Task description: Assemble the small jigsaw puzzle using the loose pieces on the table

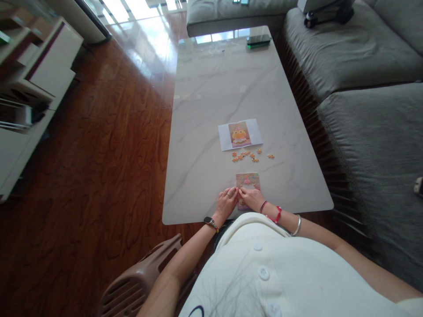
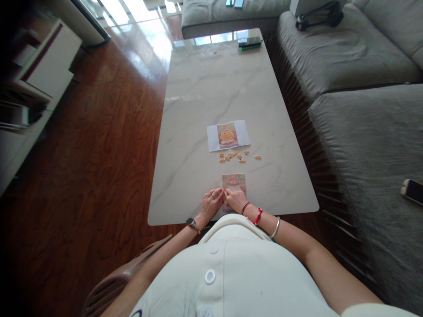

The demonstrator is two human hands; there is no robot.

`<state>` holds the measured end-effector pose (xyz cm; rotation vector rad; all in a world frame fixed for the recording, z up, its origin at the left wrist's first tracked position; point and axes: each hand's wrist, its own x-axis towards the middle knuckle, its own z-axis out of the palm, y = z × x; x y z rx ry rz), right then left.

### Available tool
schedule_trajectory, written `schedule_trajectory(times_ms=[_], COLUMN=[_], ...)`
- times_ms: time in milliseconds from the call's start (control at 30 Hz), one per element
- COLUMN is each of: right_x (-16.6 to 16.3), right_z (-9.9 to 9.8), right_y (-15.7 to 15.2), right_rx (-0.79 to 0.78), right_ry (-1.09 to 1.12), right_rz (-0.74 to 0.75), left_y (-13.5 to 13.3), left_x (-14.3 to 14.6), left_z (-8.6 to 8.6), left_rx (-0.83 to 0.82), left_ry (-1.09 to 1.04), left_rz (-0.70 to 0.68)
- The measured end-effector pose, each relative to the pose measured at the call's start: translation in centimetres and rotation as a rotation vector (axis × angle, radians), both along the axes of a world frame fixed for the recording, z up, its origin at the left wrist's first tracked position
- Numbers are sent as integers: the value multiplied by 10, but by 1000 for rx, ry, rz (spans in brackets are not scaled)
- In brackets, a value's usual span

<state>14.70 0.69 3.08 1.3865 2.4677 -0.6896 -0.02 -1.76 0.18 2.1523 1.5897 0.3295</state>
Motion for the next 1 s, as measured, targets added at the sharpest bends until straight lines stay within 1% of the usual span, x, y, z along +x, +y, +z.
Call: schedule_trajectory(times_ms=[233,333,433,567,700,867,1000], right_x=[4,6,9,15,17,14,9], right_z=[0,-2,-4,-5,-6,-9,-9], right_y=[-6,-3,2,2,-5,-5,0], right_rx=[18,9,-20,8,64,105,97], right_ry=[17,22,0,11,23,50,45], right_rz=[-79,-93,-121,-43,1,-2,30], left_y=[0,-1,-1,-2,-4,-1,3], left_x=[-7,-6,-6,-6,-6,-8,-9], left_z=[2,3,3,0,-4,-1,0], left_rx=[-97,-113,-68,11,26,8,-6], left_ry=[-120,-107,-51,25,58,-7,-55], left_rz=[31,21,-18,-54,-27,-38,-65])
